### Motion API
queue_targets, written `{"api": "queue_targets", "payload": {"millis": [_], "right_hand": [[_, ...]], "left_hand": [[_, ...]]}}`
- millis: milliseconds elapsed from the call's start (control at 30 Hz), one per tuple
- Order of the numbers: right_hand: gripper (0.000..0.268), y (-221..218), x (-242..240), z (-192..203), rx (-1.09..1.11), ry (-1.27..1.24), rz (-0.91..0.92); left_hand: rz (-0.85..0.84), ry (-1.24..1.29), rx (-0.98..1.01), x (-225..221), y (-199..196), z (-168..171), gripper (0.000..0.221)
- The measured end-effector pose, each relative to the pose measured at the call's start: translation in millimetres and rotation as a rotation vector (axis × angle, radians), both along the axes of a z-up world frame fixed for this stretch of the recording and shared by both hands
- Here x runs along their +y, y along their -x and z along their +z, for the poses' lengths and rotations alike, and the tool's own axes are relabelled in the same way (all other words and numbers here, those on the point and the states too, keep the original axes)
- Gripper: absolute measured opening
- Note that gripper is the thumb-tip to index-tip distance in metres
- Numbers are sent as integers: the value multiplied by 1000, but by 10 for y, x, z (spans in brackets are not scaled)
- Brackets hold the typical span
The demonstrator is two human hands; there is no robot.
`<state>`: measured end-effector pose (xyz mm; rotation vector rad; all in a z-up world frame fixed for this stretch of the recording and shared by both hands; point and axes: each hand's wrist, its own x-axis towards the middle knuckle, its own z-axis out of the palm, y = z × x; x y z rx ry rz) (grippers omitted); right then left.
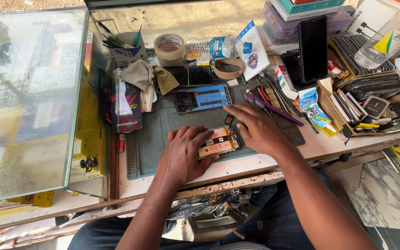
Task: The person works on a disassembled smartphone at a cluttered workbench. They handle the phone's internal components, including the battery and motherboard, and use a screwdriver to remove screws from the device's frame.
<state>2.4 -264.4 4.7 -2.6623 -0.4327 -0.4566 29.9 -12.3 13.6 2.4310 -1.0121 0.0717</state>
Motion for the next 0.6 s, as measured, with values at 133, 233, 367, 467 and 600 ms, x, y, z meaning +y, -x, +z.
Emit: {"api": "queue_targets", "payload": {"millis": [133, 233, 367, 467, 600], "right_hand": [[52, -139, -10, 134, 251, 94, -18], [34, -144, -81, 175, 236, 50, -7], [16, 20, -190, 113, 80, -141, -36], [15, 162, -208, -25, 27, -412, -49], [21, 300, -179, -211, 73, -651, -62]], "left_hand": [[10, -3, -4, 2, 23, 24, 59], [12, 4, 12, 9, 31, 35, 58], [7, 7, -11, 21, 30, 30, 58], [4, 12, -18, 13, 21, 9, 60], [2, 17, 6, 18, 18, -8, 59]]}}
